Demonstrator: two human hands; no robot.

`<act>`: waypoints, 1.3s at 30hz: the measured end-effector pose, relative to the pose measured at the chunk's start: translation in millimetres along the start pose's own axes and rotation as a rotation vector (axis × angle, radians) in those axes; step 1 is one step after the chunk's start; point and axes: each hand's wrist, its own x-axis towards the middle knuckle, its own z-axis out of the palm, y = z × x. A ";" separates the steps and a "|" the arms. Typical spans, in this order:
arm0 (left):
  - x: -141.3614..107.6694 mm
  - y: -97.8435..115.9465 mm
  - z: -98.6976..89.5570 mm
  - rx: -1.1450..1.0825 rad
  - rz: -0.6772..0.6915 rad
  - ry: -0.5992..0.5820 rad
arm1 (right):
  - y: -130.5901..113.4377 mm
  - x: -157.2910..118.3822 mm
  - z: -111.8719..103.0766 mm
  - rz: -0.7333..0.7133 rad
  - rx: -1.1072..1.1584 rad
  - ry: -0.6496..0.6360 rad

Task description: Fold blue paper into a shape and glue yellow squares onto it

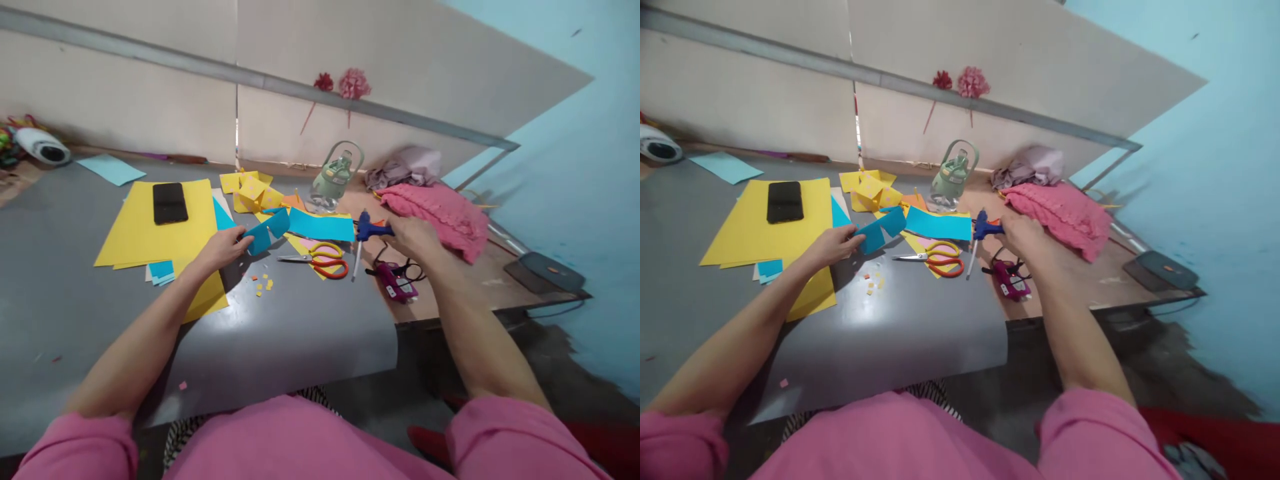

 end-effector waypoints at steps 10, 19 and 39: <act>5.8 -3.3 -5.3 0.094 0.036 0.009 | -29.7 -42.1 -25.0 0.182 0.738 0.300; 1.4 0.2 -19.2 0.072 -0.004 -0.034 | -163.3 -37.1 13.8 -0.128 1.289 -0.212; 5.3 -4.6 -8.0 0.013 0.083 -0.136 | -176.1 -28.8 39.9 -0.161 1.360 -0.443</act>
